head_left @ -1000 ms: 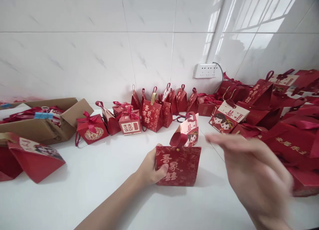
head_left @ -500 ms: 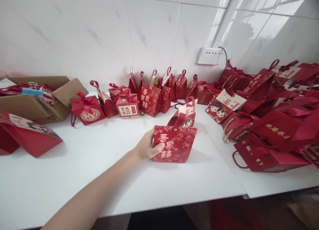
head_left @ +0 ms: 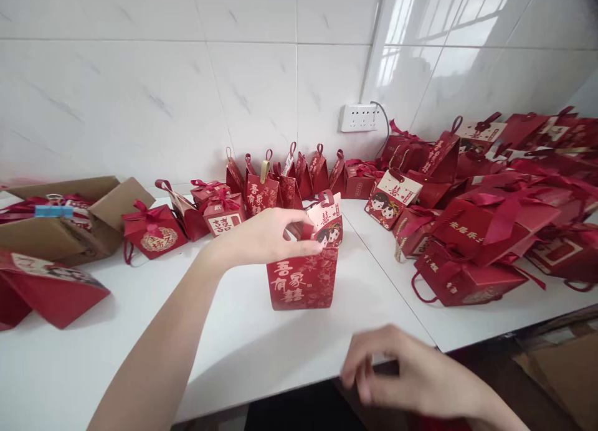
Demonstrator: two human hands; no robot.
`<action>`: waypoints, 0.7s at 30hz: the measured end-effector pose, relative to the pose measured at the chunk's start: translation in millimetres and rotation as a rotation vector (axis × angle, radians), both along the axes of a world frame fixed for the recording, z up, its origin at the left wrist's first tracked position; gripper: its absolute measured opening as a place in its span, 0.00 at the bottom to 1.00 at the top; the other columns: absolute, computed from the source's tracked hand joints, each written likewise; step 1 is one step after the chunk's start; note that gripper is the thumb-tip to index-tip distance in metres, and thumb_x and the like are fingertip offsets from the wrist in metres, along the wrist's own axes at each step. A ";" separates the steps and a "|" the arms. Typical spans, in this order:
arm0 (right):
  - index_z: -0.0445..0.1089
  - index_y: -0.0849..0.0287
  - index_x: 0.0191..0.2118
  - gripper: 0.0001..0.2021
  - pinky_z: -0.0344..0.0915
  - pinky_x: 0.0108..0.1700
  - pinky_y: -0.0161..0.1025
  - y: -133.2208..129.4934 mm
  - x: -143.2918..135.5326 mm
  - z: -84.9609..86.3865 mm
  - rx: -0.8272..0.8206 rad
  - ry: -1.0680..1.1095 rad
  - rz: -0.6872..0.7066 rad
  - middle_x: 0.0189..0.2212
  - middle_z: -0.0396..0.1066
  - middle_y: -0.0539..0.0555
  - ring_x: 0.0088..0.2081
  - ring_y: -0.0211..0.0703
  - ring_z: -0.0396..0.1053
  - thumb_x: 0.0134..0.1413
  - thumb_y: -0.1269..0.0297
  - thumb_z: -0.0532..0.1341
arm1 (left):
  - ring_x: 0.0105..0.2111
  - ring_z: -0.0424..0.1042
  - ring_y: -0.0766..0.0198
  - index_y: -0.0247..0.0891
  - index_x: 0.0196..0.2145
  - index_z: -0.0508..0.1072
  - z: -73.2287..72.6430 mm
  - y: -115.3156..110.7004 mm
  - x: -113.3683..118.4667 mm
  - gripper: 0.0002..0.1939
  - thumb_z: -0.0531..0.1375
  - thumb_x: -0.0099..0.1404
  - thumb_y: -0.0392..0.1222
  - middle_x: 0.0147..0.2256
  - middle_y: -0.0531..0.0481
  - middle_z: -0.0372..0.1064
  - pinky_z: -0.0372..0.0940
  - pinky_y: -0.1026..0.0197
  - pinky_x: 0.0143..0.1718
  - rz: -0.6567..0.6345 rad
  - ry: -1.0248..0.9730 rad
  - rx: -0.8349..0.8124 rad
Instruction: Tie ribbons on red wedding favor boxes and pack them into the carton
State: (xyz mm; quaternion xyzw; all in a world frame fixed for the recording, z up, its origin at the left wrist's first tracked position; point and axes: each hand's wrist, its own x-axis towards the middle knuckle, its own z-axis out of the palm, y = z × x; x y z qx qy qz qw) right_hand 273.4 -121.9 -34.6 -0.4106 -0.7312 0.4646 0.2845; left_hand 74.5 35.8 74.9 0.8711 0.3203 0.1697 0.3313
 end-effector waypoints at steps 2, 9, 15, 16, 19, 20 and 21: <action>0.72 0.57 0.37 0.08 0.70 0.40 0.38 19.5 -0.3 1.4 0.072 0.100 -0.340 0.33 0.74 0.54 0.36 0.41 0.72 0.56 0.60 0.59 | 0.25 0.67 0.67 0.39 0.33 0.75 2.8 -1.7 6.4 0.13 0.60 0.57 0.51 0.26 0.54 0.70 0.58 0.66 0.26 -0.015 -0.002 0.012; 0.58 0.51 0.55 0.24 0.65 0.53 0.45 56.2 -23.4 -30.4 0.211 0.400 -0.582 0.51 0.67 0.56 0.52 0.45 0.66 0.52 0.59 0.63 | 0.22 0.67 0.69 0.37 0.29 0.73 -11.7 -0.7 15.1 0.13 0.61 0.58 0.51 0.24 0.54 0.70 0.59 0.67 0.23 0.012 -0.169 0.033; 0.66 0.57 0.28 0.10 0.64 0.37 0.33 22.6 -24.4 -26.2 0.241 0.401 -0.759 0.32 0.68 0.51 0.35 0.38 0.67 0.57 0.58 0.58 | 0.18 0.65 0.72 0.36 0.26 0.73 -7.9 -17.0 18.9 0.12 0.62 0.57 0.49 0.21 0.54 0.70 0.57 0.69 0.18 -0.026 -0.284 0.030; 0.66 0.57 0.29 0.10 0.64 0.40 0.33 17.6 -23.9 -26.4 0.249 0.424 -0.756 0.36 0.67 0.52 0.39 0.39 0.66 0.58 0.57 0.58 | 0.19 0.66 0.71 0.36 0.26 0.73 -7.4 -19.5 20.0 0.12 0.62 0.57 0.49 0.21 0.54 0.70 0.57 0.70 0.18 -0.031 -0.328 -0.011; 0.65 0.56 0.31 0.11 0.64 0.42 0.35 9.3 -25.1 -31.0 0.122 0.556 -0.701 0.36 0.67 0.52 0.40 0.40 0.66 0.58 0.54 0.57 | 0.21 0.71 0.68 0.36 0.25 0.71 -7.1 -25.8 23.5 0.13 0.62 0.57 0.49 0.21 0.53 0.72 0.61 0.71 0.17 -0.063 -0.448 -0.140; 0.65 0.55 0.31 0.11 0.64 0.39 0.34 8.4 -26.6 -33.0 0.043 0.622 -0.680 0.32 0.67 0.50 0.36 0.39 0.67 0.57 0.53 0.57 | 0.21 0.72 0.67 0.36 0.25 0.71 -7.0 -27.5 24.3 0.13 0.62 0.57 0.49 0.21 0.53 0.72 0.62 0.71 0.16 -0.073 -0.461 -0.171; 0.65 0.55 0.31 0.11 0.65 0.35 0.33 8.0 -28.7 -34.5 -0.028 0.692 -0.668 0.29 0.66 0.49 0.31 0.37 0.66 0.55 0.53 0.59 | 0.21 0.72 0.67 0.36 0.25 0.71 -7.0 -29.0 24.6 0.13 0.63 0.56 0.50 0.21 0.53 0.72 0.63 0.71 0.16 -0.080 -0.458 -0.195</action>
